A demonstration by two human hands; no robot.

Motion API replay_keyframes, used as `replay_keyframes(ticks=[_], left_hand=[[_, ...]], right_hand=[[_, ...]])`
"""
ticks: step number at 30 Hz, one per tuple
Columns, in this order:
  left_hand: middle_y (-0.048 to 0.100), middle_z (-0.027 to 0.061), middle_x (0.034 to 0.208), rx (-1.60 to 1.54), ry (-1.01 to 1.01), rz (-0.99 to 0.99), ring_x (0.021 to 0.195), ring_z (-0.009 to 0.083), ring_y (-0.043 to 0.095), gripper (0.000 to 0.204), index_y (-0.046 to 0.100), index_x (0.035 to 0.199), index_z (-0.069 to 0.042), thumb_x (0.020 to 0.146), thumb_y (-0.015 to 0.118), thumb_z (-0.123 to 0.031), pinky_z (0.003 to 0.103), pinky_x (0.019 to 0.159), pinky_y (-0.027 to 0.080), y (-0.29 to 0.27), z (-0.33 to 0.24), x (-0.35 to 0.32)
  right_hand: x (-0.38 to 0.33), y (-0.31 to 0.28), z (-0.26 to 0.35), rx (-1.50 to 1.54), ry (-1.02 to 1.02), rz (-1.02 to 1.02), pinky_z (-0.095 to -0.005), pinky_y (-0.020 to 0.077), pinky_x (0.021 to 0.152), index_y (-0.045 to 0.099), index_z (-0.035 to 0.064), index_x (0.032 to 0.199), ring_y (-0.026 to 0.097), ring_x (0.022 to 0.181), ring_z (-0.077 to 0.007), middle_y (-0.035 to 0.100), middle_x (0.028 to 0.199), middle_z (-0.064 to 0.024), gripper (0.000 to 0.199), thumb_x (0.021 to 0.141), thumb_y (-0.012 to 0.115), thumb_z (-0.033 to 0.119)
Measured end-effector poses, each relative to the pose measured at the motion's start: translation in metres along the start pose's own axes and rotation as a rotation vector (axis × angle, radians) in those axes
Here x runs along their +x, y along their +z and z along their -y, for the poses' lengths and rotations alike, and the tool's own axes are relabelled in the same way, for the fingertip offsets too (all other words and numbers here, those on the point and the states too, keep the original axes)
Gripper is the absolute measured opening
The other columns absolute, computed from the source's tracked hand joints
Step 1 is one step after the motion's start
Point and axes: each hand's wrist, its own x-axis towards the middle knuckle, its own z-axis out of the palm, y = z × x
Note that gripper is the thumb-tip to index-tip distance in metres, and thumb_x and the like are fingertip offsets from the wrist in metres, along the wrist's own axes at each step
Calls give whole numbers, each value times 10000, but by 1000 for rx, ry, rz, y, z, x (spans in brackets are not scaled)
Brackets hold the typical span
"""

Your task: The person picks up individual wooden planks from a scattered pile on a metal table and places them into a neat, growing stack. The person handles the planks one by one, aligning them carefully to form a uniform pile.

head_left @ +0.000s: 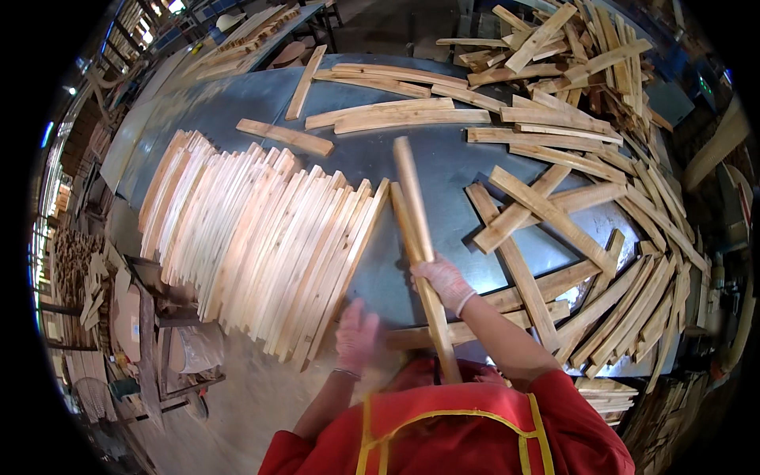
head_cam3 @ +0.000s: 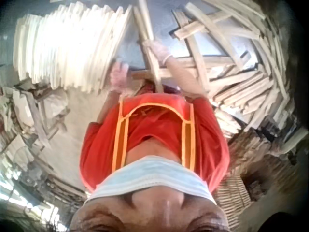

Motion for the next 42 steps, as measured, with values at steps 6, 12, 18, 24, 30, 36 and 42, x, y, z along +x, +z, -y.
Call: replay_keyframes(ticks=[6,12,18,24,30,36,42], left_hand=[[693,157,1198,-132,-65,228,1058,287,706,837,344,1632,-46,950,754,-303,436,946,562,-22,3,41],[599,159,1386,983,160,305,1285,357,585,892,366,1623,-70,886,748,-397,575,1087,430,-38,-42,35],[533,207,1462,1042,293,-22,1480,441,367,820,414,1580,-66,878,730,-349,634,1207,290,-20,-20,22],[578,193,1424,1138,326,109,1392,419,491,868,369,1605,-39,878,744,-330,574,1177,356,-15,-6,27],[655,238,1217,723,-100,14,1135,429,645,787,457,1531,-32,833,768,-223,524,980,524,-1,-17,29],[677,248,1123,481,32,7,1101,437,652,577,568,1380,-26,864,686,-257,540,946,528,18,-84,31],[650,275,1260,428,182,355,1202,439,635,661,529,1440,2,916,701,-363,496,1019,535,10,-60,-6]], right_hand=[[44,67,-55,-569,-169,139,-385,555,947,542,-22,1393,659,1061,-277,696,1133,-162,600,930,771,284],[-15,21,32,-619,-126,272,-385,476,1126,561,26,1510,626,1311,-264,678,1404,-198,730,948,720,463],[-17,-156,138,-1619,-690,-772,-446,483,1130,570,88,1452,616,1310,-383,674,1330,-214,722,813,798,336],[7,-265,143,-1497,-174,-570,-456,517,1068,514,169,1540,687,1174,-398,735,1146,-190,812,806,808,356],[-28,-160,137,-216,-46,127,-297,569,640,661,30,1290,655,731,-128,705,916,-35,495,988,764,408],[17,-43,0,-398,67,59,-383,491,1048,623,-21,1382,649,1188,-246,718,1276,-169,674,1001,691,531],[5,-5,0,-921,-3,190,-444,495,1097,436,-31,1525,668,1270,-392,694,1338,-271,885,906,773,504]])
